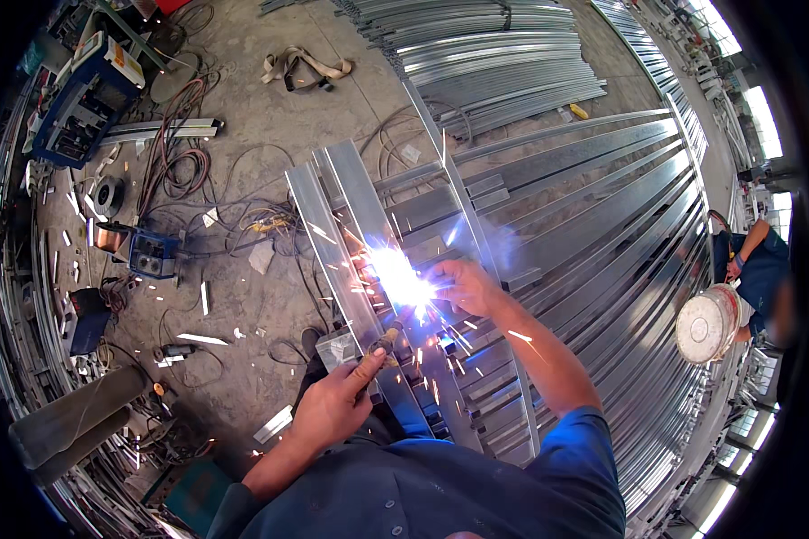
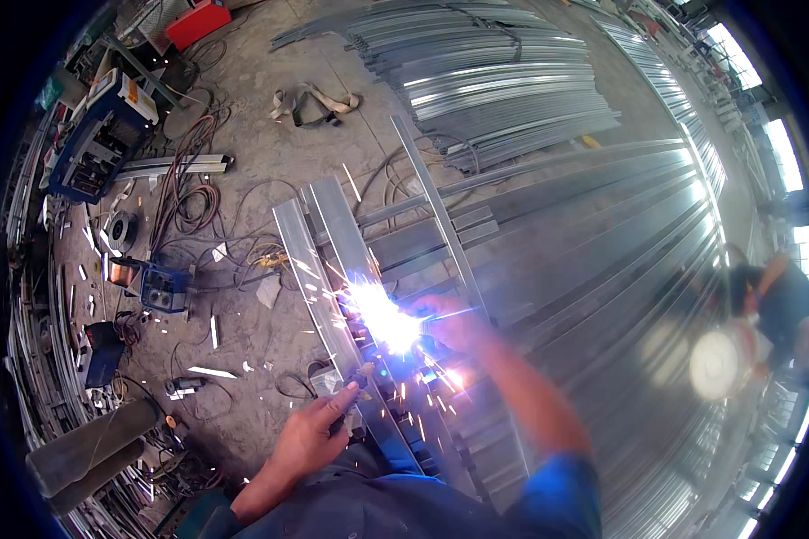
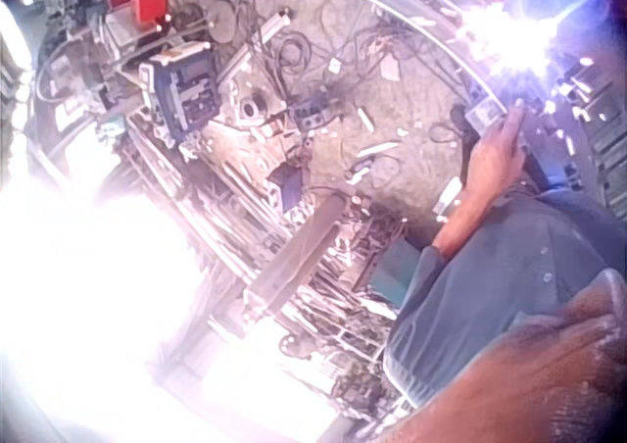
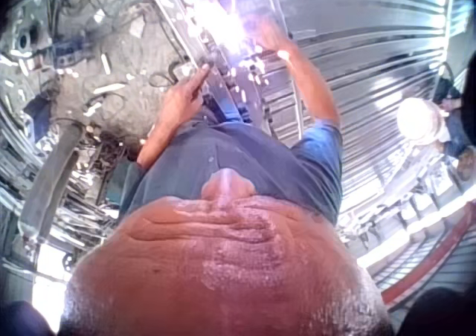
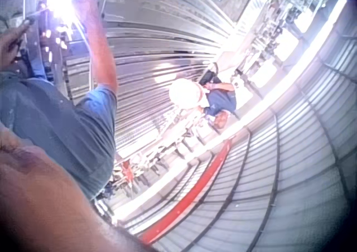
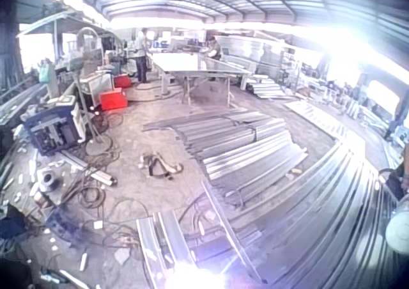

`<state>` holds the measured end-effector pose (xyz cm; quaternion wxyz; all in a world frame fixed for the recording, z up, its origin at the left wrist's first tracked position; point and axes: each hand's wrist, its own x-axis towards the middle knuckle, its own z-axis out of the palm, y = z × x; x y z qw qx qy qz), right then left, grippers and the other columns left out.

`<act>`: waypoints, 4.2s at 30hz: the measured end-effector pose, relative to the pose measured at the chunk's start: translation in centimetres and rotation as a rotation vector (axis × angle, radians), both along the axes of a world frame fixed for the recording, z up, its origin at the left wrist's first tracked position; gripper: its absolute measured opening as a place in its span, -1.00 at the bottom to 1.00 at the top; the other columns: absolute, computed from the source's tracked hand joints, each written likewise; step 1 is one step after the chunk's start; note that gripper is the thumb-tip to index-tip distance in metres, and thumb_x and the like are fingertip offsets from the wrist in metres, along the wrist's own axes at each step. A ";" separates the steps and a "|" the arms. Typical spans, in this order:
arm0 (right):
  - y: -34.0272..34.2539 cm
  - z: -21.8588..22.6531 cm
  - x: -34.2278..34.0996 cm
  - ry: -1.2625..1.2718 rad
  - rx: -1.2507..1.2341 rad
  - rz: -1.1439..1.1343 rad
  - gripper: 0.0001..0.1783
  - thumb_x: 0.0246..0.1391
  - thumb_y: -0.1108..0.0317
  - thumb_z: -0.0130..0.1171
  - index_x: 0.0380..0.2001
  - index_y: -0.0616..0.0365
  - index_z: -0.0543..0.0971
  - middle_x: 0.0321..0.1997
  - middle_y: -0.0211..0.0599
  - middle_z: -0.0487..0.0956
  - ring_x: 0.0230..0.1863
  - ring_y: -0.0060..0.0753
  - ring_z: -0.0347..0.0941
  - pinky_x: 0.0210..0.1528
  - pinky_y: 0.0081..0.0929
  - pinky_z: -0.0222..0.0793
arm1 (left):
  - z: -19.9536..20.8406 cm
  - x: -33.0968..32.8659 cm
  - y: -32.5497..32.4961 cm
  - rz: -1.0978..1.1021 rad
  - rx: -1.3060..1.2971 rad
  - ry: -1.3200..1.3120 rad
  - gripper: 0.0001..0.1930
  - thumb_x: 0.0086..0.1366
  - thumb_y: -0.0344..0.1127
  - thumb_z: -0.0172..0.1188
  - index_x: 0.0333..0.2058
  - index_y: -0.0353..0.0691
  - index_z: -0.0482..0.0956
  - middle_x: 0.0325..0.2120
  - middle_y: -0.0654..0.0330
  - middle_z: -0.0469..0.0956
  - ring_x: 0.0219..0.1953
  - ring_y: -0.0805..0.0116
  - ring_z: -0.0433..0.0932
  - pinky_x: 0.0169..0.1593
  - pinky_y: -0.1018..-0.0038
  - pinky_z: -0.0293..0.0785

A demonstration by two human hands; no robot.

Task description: The person welds a metal frame using a handheld welding torch, creating bright sparks and smoke. They repeatedly position the torch along the frame's joints and weld in short bursts while standing in a workshop.

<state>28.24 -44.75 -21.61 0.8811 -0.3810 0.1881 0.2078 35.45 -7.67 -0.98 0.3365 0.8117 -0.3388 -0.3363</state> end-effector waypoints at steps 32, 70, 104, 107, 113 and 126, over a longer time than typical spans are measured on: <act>-1.0 15.8 -4.4 0.272 -1.981 -0.156 -0.55 0.24 0.09 0.31 0.09 0.11 0.60 0.05 -0.03 0.62 -0.02 0.13 0.61 0.01 -0.05 0.52 | 2.4 -0.8 5.0 0.266 -0.041 -0.096 -0.19 0.15 -0.53 0.28 0.40 0.17 0.39 0.02 -0.06 0.64 -0.14 -0.14 0.69 -0.11 0.15 0.67; 3.2 13.1 10.0 0.077 -0.904 0.367 -0.45 0.28 0.11 0.34 0.12 0.36 0.63 -0.18 -0.21 0.71 -0.38 -0.50 0.61 -0.25 -0.49 0.54 | 2.1 2.2 4.5 0.378 -0.082 -0.089 -0.21 0.12 -0.57 0.26 0.38 0.01 0.43 -0.03 -0.17 0.64 -0.14 -0.20 0.69 -0.11 0.18 0.64; 1.1 11.2 9.1 0.004 -0.712 0.418 -0.38 0.31 0.02 0.31 0.31 0.11 0.52 0.01 -0.30 0.69 -0.45 -0.51 0.61 -0.33 -0.51 0.52 | 0.2 2.4 2.8 0.275 -0.041 -0.048 -0.18 0.14 -0.54 0.29 0.42 0.03 0.37 -0.05 -0.19 0.66 -0.17 -0.17 0.71 -0.13 0.22 0.64; 1.0 10.8 9.1 -0.001 -0.737 0.418 -0.37 0.28 -0.03 0.34 0.29 0.06 0.55 0.05 -0.30 0.70 -0.52 -0.51 0.57 -0.34 -0.48 0.52 | -0.1 2.3 2.4 0.260 -0.079 -0.055 -0.19 0.13 -0.55 0.29 0.41 0.00 0.38 -0.07 -0.19 0.66 -0.18 -0.15 0.72 -0.13 0.23 0.64; 1.3 11.5 9.2 0.007 -0.772 0.409 -0.48 0.24 -0.04 0.37 0.18 -0.07 0.66 -0.06 -0.38 0.75 -0.59 -0.56 0.48 -0.41 -0.48 0.46 | -0.2 2.8 1.5 0.236 -0.044 0.039 -0.22 0.12 -0.55 0.29 0.39 -0.16 0.40 -0.17 -0.14 0.69 -0.18 -0.02 0.74 -0.11 0.33 0.62; 1.2 11.1 9.2 -0.004 -0.788 0.377 -0.48 0.21 0.00 0.41 0.14 0.02 0.68 -0.03 -0.33 0.75 -0.62 -0.53 0.46 -0.45 -0.47 0.46 | -2.1 3.5 0.6 0.255 -0.110 0.203 -0.21 0.14 -0.60 0.27 0.41 -0.19 0.37 -0.06 0.00 0.73 -0.02 0.36 0.70 0.06 0.47 0.55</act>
